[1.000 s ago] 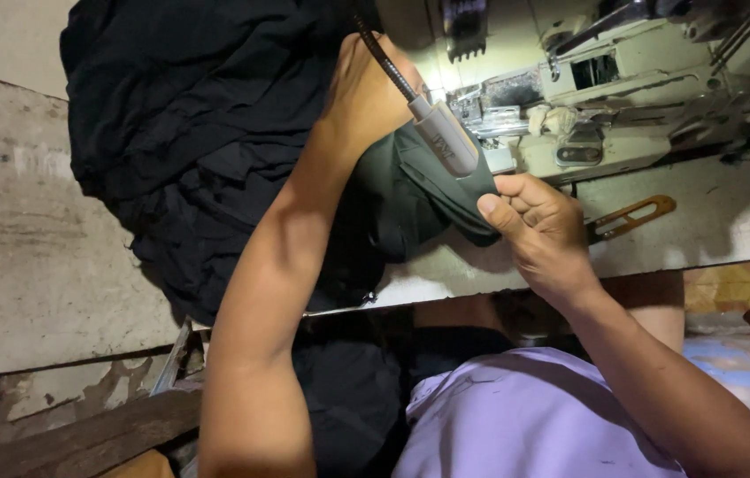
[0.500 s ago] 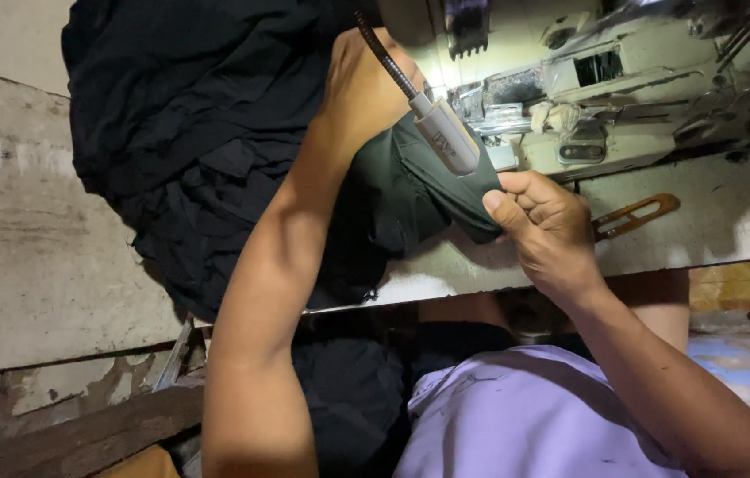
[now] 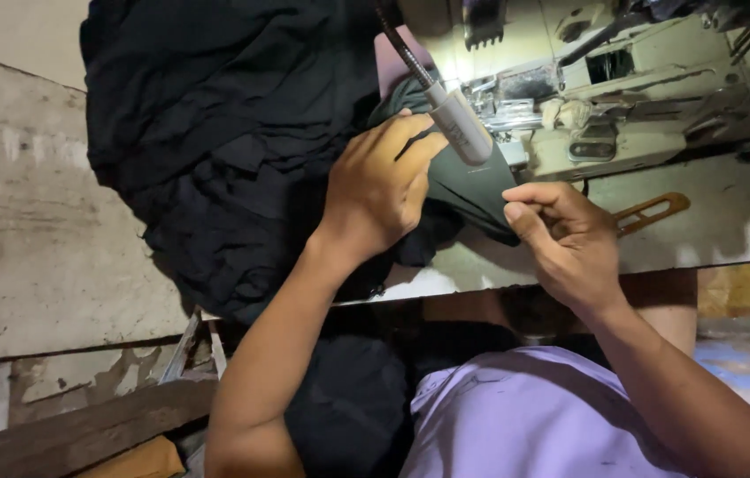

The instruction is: Trimming excess threads from black fabric pieces using thread nippers at a sewing station.

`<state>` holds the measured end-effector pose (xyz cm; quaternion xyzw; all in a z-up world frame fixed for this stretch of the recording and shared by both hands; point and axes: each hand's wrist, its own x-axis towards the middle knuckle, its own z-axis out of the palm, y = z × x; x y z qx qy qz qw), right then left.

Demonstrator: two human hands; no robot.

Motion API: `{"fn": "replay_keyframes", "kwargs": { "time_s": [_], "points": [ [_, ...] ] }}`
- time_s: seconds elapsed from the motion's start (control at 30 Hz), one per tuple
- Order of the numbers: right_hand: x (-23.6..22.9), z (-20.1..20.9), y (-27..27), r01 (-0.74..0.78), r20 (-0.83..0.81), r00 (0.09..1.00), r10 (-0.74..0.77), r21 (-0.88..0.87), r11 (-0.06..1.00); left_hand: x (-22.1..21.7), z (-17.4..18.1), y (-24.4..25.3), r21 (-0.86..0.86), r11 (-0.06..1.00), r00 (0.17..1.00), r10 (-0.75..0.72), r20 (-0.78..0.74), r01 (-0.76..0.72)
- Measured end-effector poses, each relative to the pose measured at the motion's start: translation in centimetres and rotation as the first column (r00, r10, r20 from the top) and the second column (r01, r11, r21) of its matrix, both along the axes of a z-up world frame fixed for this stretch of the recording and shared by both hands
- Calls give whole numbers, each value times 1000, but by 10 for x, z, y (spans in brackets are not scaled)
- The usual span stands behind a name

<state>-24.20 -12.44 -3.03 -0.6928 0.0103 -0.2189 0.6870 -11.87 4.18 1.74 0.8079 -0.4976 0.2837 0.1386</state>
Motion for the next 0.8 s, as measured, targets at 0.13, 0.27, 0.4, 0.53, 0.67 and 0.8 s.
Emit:
{"fn": "replay_keyframes", "kwargs": {
  "time_s": [0.13, 0.27, 0.4, 0.53, 0.67, 0.8],
  "points": [
    [6, 6, 2, 30, -28, 999, -32, -81, 996, 10, 1, -1, 50, 999, 999, 15, -42, -13],
    [9, 26, 7, 52, -127, 988, -82, -224, 973, 9, 27, -5, 32, 998, 964, -46, -261, 56],
    [13, 25, 6, 35, -102, 993, -59, -221, 975, 20, 27, -5, 19, 997, 965, -62, -255, 69],
    [15, 27, 7, 22, -54, 998, -36, -245, 969, 25, 33, -2, 85, 995, 993, -36, -109, 45],
    [16, 32, 6, 11, -37, 999, -22, -283, 959, 19, 38, 11, 127, 991, 984, -56, 172, 35],
    [18, 34, 4, 5, -26, 1000, -14, -308, 951, -8, 50, 35, 127, 984, 993, -122, -5, 122]
  ]
}}
